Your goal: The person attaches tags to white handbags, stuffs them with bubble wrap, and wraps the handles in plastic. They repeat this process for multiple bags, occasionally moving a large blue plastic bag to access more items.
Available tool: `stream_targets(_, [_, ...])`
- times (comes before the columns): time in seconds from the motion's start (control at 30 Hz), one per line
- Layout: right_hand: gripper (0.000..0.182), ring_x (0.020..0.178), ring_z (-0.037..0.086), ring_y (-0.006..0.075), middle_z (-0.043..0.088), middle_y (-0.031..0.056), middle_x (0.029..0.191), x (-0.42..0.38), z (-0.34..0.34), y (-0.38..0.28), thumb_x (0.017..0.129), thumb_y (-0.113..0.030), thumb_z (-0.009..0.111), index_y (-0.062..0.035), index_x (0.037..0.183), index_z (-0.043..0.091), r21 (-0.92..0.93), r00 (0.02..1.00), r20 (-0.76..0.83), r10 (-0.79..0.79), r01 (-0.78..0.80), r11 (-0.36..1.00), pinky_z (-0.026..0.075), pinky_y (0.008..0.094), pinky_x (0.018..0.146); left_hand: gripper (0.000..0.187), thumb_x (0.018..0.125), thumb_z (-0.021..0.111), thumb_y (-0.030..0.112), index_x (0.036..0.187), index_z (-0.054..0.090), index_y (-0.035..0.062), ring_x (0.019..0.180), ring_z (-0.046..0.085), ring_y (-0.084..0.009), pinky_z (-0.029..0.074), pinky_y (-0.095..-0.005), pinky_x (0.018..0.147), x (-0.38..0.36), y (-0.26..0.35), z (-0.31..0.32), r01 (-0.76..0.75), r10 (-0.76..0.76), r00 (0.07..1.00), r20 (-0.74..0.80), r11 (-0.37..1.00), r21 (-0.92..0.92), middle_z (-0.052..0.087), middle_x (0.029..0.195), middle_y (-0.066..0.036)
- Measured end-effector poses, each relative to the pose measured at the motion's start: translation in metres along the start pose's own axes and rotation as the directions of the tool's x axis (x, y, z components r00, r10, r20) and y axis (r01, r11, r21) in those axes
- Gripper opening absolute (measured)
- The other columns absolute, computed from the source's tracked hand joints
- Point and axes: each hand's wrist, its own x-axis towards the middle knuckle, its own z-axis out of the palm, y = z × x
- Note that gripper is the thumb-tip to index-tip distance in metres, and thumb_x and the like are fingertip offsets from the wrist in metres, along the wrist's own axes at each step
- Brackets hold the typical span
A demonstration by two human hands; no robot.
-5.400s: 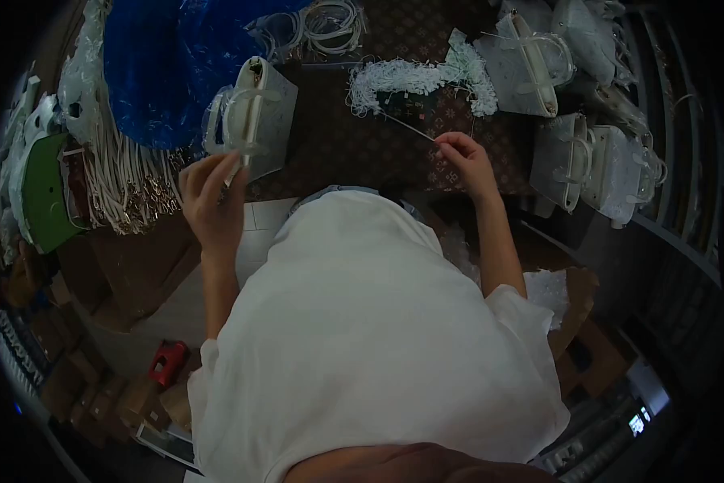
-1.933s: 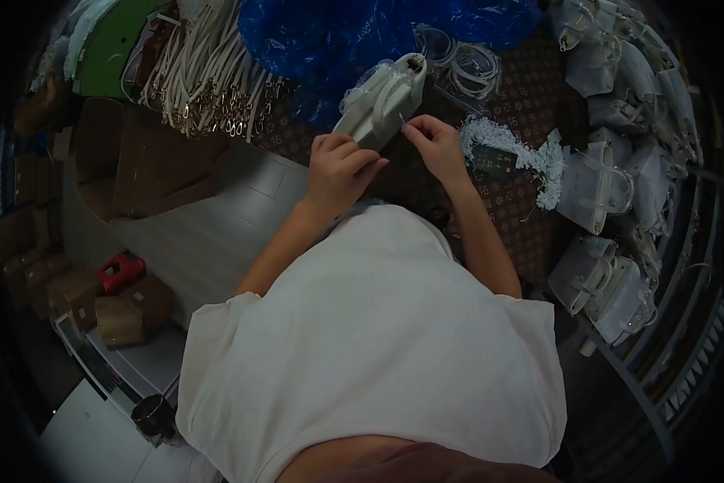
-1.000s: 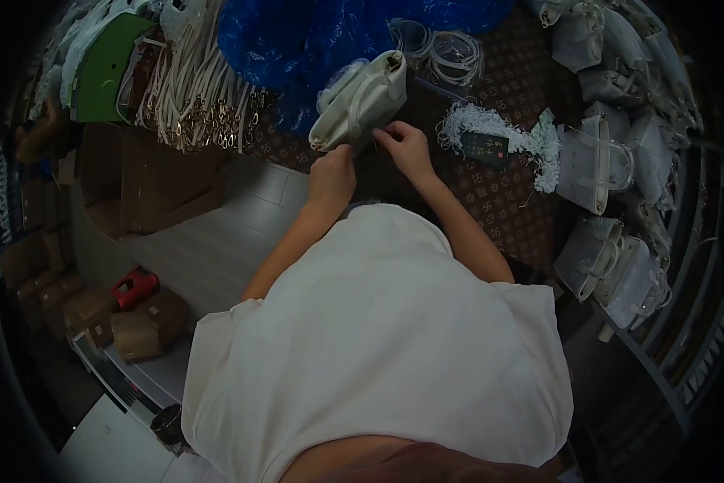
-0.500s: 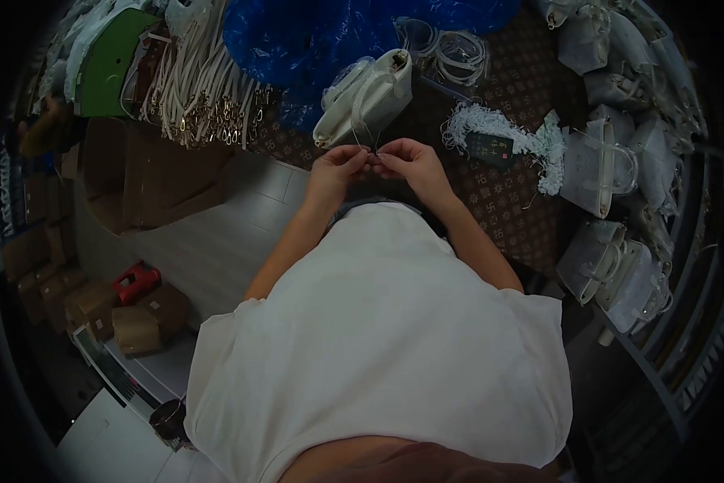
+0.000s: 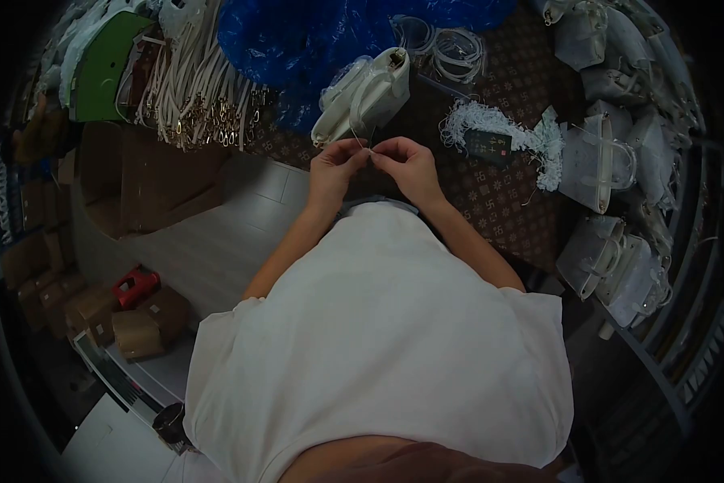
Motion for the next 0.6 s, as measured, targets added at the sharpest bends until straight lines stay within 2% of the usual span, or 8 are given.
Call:
stream_targets(0.17, [0.009,0.07,0.057,0.0064,0.062,0.0024,0.077,-0.005,0.007,-0.006,0.078,-0.005,0.065,0.0006,0.085,0.061,-0.142,0.993,-0.061,-0.103,0.094,0.985,0.045,0.0194,0.062,0.021,0.078,0.066,0.005,0.098,0.062,0.0017,0.075,0.058,-0.008,0.045,-0.0186,0.064,-0.001,0.0,0.001,-0.01,0.011,1.0,0.012,1.0,-0.011,0.063,0.086,-0.003])
stream_targets(0.23, [0.008,0.071,0.057,0.0062,0.062,0.0022,0.076,-0.005,0.01,-0.006,0.078,-0.004,0.064,0.0006,0.084,0.061,-0.192,0.984,-0.084,-0.155,0.137,0.972,0.045,0.0193,0.062,0.022,0.078,0.066,0.005,0.1,0.061,0.0044,0.076,0.058,-0.0101,0.046,-0.0204,0.065,0.003,-0.005,-0.002,0.191,-0.186,0.982,0.044,0.953,-0.235,0.062,0.087,-0.003])
stream_targets(0.27, [0.006,0.071,0.057,0.0062,0.062,0.0022,0.076,-0.004,0.011,-0.003,0.079,-0.003,0.063,0.0005,0.083,0.061,-0.198,0.977,-0.076,-0.199,0.181,0.963,0.045,0.0195,0.062,0.022,0.078,0.066,0.005,0.1,0.061,0.0044,0.076,0.058,-0.0101,0.046,-0.0204,0.065,0.006,-0.008,-0.005,0.193,-0.187,0.981,0.047,0.953,-0.234,0.062,0.087,-0.003])
stream_targets(0.33, [0.005,0.071,0.057,0.0063,0.061,0.0021,0.076,-0.002,0.01,-0.001,0.079,-0.002,0.062,0.0005,0.082,0.06,-0.206,0.967,-0.071,-0.243,0.224,0.953,0.045,0.0196,0.062,0.023,0.079,0.064,0.005,0.101,0.06,0.0081,0.076,0.058,-0.0122,0.046,-0.0223,0.067,0.013,-0.016,-0.012,0.476,-0.445,0.875,0.192,0.712,-0.516,0.061,0.088,-0.002])
stream_targets(0.37, [0.004,0.071,0.057,0.0066,0.061,0.0025,0.076,-0.002,0.01,0.0,0.079,-0.001,0.061,0.0007,0.083,0.059,-0.168,0.974,-0.043,-0.222,0.212,0.963,0.046,0.0199,0.063,0.023,0.079,0.064,0.005,0.101,0.06,0.0081,0.076,0.058,-0.0122,0.046,-0.0223,0.067,0.015,-0.02,-0.016,0.478,-0.445,0.874,0.195,0.712,-0.514,0.061,0.088,-0.002])
stream_targets(0.43, [0.004,0.071,0.057,0.007,0.061,0.0029,0.077,-0.001,0.008,0.001,0.079,0.0,0.061,0.0009,0.083,0.059,-0.133,0.98,-0.018,-0.2,0.196,0.972,0.046,0.0201,0.063,0.025,0.079,0.063,0.004,0.103,0.058,0.0109,0.077,0.057,-0.0128,0.045,-0.0236,0.067,0.017,-0.024,-0.021,0.572,-0.457,0.818,0.349,0.584,-0.576,0.06,0.089,-0.002])
stream_targets(0.6, [0.007,0.072,0.058,0.0083,0.061,0.0036,0.077,0.002,0.005,0.011,0.079,-0.001,0.061,0.0004,0.085,0.057,0.119,0.999,0.004,-0.051,0.051,0.992,0.047,0.021,0.065,0.027,0.08,0.062,0.005,0.106,0.057,0.0114,0.079,0.056,-0.0125,0.044,-0.0242,0.067,0.018,-0.026,-0.018,0.556,-0.418,0.831,0.367,0.589,-0.587,0.06,0.091,-0.002])
